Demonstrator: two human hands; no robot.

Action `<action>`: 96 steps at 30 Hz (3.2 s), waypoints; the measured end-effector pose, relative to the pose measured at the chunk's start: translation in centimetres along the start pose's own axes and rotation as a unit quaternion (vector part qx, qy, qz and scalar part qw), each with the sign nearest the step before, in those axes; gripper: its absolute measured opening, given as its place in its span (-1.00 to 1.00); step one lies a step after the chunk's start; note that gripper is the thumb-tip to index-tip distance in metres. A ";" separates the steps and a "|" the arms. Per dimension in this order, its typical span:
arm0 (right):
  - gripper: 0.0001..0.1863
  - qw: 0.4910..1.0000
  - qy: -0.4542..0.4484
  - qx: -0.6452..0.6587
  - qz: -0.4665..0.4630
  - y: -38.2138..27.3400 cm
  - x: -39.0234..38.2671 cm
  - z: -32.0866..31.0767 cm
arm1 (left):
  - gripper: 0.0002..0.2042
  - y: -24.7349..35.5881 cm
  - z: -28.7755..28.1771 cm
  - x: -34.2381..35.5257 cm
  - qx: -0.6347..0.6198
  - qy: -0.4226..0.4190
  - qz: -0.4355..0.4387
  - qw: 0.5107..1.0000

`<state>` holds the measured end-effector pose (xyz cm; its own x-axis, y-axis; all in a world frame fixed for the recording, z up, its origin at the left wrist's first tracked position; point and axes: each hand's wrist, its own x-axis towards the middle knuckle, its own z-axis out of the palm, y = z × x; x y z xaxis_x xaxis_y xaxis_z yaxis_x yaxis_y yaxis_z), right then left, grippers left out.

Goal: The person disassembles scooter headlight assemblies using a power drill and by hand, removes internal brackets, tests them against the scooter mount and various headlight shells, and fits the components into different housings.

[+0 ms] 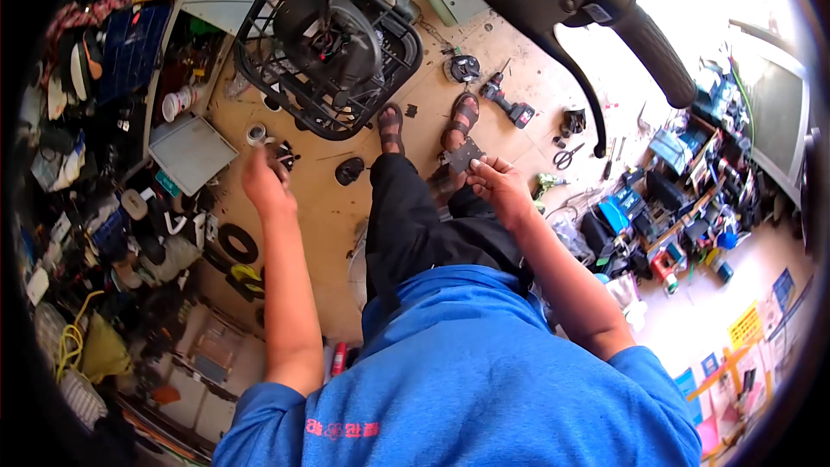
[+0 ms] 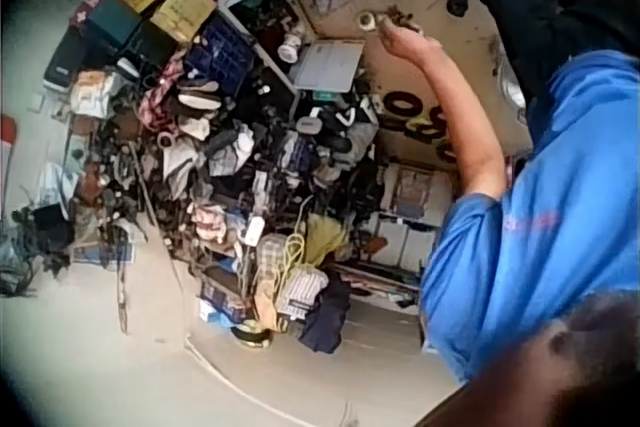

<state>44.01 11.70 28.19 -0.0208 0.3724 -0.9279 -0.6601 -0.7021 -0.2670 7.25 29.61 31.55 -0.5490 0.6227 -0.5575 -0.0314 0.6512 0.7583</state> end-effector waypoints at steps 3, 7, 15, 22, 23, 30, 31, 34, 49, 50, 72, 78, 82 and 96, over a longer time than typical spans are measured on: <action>-0.86 0.999 -0.015 -0.044 0.006 1.0 1.3 0.9 | -0.83 -5.1 -2.8 -3.4 0.002 -0.037 -0.087 0.996; -0.82 0.993 -0.033 -0.111 -0.002 2.8 3.3 3.2 | -0.63 -11.4 -4.8 -5.3 -0.106 -0.154 -0.265 0.946; -0.81 0.951 -0.027 -0.307 -0.008 9.6 11.0 7.2 | -0.58 -23.1 -6.6 -1.2 -0.207 -0.254 -0.251 0.911; -0.88 0.877 -0.105 -0.454 -0.113 16.9 21.9 10.7 | -0.55 -33.5 -10.4 10.9 -0.181 -0.159 -0.192 0.951; -0.89 0.857 -0.115 -0.485 -0.129 17.6 23.5 11.4 | -0.55 -35.8 -11.1 13.1 -0.192 -0.149 -0.194 0.950; -0.93 0.589 -0.254 -0.685 -0.345 19.6 32.9 13.4 | -0.61 -48.5 -12.2 25.8 -0.151 -0.141 -0.198 0.958; -0.89 0.586 -0.256 -0.687 -0.345 19.8 33.8 13.9 | -0.61 -50.0 -12.1 27.2 -0.156 -0.134 -0.197 0.959; -0.87 0.774 -0.173 -0.589 -0.157 19.8 37.8 12.2 | -0.62 -53.9 -10.9 30.3 -0.068 -0.158 -0.206 0.963; -0.89 0.801 -0.211 -0.470 -0.306 23.6 34.8 10.7 | -0.74 -72.2 -4.5 26.9 -0.208 -0.209 -0.078 0.952; -0.88 0.797 -0.216 -0.474 -0.305 24.2 34.9 9.9 | -0.79 -72.0 -5.4 25.7 -0.243 -0.219 -0.077 0.942; -0.89 0.781 -0.206 -0.546 -0.223 29.6 38.0 5.5 | -0.47 -80.4 -15.6 30.5 -0.218 0.064 -0.081 0.970; -0.85 0.757 -0.219 -0.567 -0.241 30.5 38.4 5.7 | -0.62 -78.3 -14.0 30.7 -0.297 0.123 -0.069 0.945; -0.83 0.763 -0.230 -0.540 -0.271 30.5 37.4 6.4 | -0.68 -69.4 -13.6 26.0 -0.336 0.036 0.039 0.940; -0.84 0.804 -0.340 -0.334 -0.355 29.5 28.2 9.6 | -0.49 -40.1 -12.0 11.6 -0.115 -0.194 0.188 0.956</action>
<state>16.74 7.33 -3.38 -0.3719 0.9100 -0.1831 -0.1412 -0.2504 -0.9578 -7.92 5.50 -1.31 -0.2085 0.9372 -0.2797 -0.1002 0.2640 0.9593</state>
